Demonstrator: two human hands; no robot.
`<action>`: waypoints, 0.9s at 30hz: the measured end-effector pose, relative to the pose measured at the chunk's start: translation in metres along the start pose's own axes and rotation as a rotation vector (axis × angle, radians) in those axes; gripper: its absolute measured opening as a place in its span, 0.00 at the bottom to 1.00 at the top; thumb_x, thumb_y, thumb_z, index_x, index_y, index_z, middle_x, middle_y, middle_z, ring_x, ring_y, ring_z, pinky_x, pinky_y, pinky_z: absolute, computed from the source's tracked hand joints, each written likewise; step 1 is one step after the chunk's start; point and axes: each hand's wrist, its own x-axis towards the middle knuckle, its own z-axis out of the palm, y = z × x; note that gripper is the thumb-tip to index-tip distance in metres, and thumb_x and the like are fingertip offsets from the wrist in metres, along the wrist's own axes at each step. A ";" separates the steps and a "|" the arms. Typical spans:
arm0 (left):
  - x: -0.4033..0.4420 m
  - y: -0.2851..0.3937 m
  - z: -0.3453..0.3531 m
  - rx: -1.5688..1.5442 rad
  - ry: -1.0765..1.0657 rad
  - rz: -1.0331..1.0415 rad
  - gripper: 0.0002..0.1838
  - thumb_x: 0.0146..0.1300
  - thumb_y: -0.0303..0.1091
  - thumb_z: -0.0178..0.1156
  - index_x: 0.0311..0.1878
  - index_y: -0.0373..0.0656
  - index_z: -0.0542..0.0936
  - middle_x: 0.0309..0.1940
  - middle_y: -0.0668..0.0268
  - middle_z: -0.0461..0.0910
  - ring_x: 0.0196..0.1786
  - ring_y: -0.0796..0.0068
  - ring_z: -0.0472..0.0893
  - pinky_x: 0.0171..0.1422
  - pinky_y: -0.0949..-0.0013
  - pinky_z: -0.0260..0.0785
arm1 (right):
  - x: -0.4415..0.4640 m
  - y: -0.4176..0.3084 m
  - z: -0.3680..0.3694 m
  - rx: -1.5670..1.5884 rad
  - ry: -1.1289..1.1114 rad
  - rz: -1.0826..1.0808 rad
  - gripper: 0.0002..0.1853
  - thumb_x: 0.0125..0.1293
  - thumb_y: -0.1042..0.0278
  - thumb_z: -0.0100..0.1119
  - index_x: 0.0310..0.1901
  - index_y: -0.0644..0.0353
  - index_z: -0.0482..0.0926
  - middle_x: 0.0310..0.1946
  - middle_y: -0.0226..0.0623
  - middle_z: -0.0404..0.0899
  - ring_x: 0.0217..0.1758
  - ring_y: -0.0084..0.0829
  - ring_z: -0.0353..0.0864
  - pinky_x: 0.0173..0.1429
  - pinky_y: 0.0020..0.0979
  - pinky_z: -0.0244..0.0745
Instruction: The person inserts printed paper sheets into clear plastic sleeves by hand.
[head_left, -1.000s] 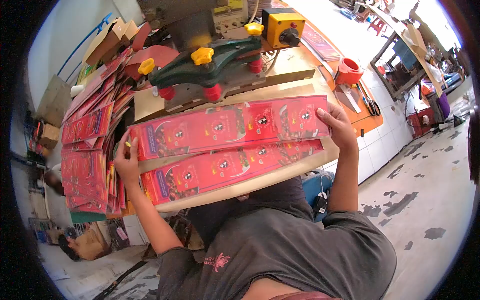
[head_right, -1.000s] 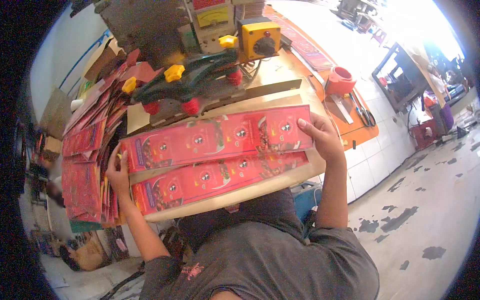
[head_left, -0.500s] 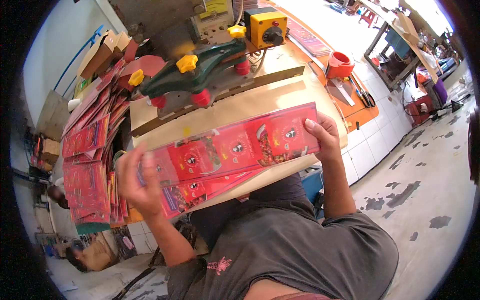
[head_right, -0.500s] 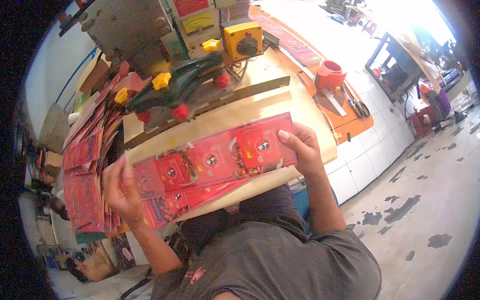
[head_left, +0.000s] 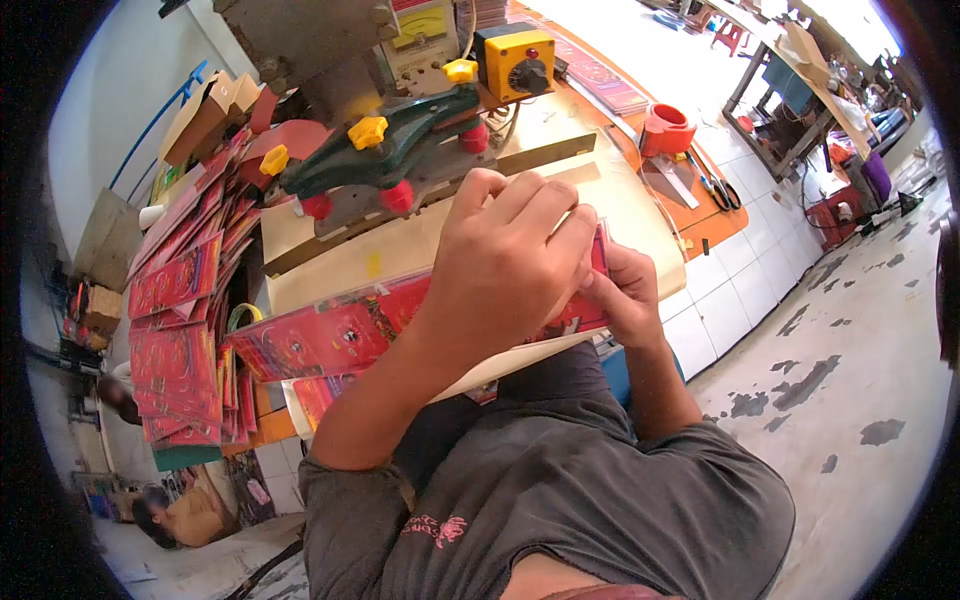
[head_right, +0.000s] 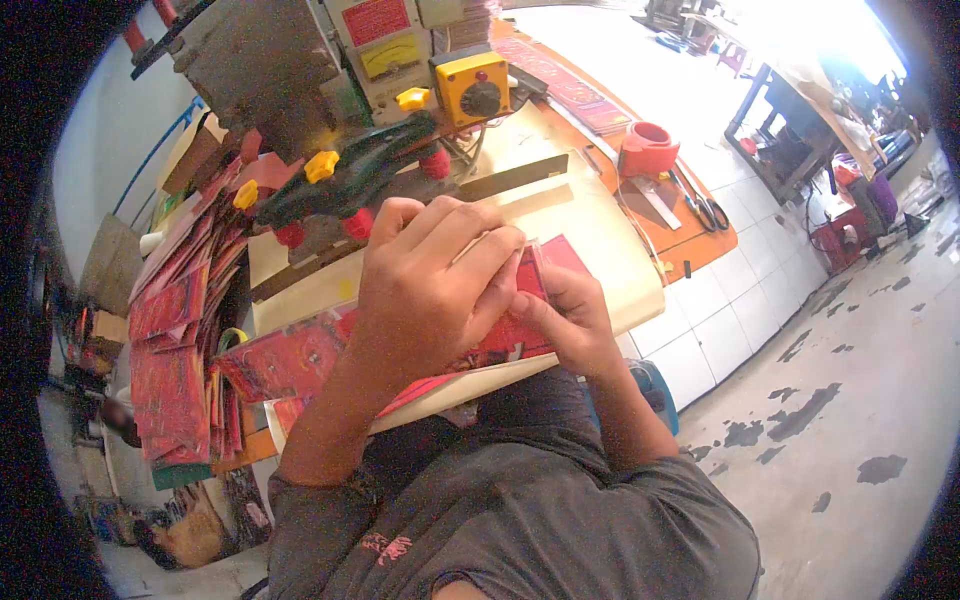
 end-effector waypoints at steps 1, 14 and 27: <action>0.003 0.001 0.001 0.002 -0.029 0.005 0.10 0.56 0.32 0.69 0.41 0.45 0.83 0.40 0.68 0.83 0.44 0.68 0.81 0.49 0.61 0.64 | -0.001 0.002 -0.002 -0.002 0.007 -0.001 0.14 0.74 0.71 0.60 0.55 0.72 0.81 0.48 0.37 0.85 0.51 0.22 0.80 0.55 0.26 0.75; 0.001 -0.010 0.005 -0.227 -0.022 -0.327 0.09 0.61 0.35 0.68 0.42 0.45 0.83 0.40 0.64 0.84 0.46 0.63 0.83 0.49 0.59 0.66 | 0.001 0.003 0.004 -0.099 0.068 0.013 0.14 0.74 0.68 0.61 0.52 0.70 0.83 0.43 0.37 0.85 0.46 0.24 0.81 0.52 0.29 0.75; 0.009 -0.003 0.016 -0.503 -0.125 -0.363 0.11 0.63 0.36 0.69 0.38 0.39 0.82 0.32 0.60 0.83 0.39 0.57 0.84 0.45 0.59 0.70 | -0.003 0.003 0.000 -0.151 0.040 -0.027 0.11 0.73 0.68 0.64 0.49 0.68 0.84 0.40 0.31 0.86 0.45 0.19 0.80 0.50 0.27 0.75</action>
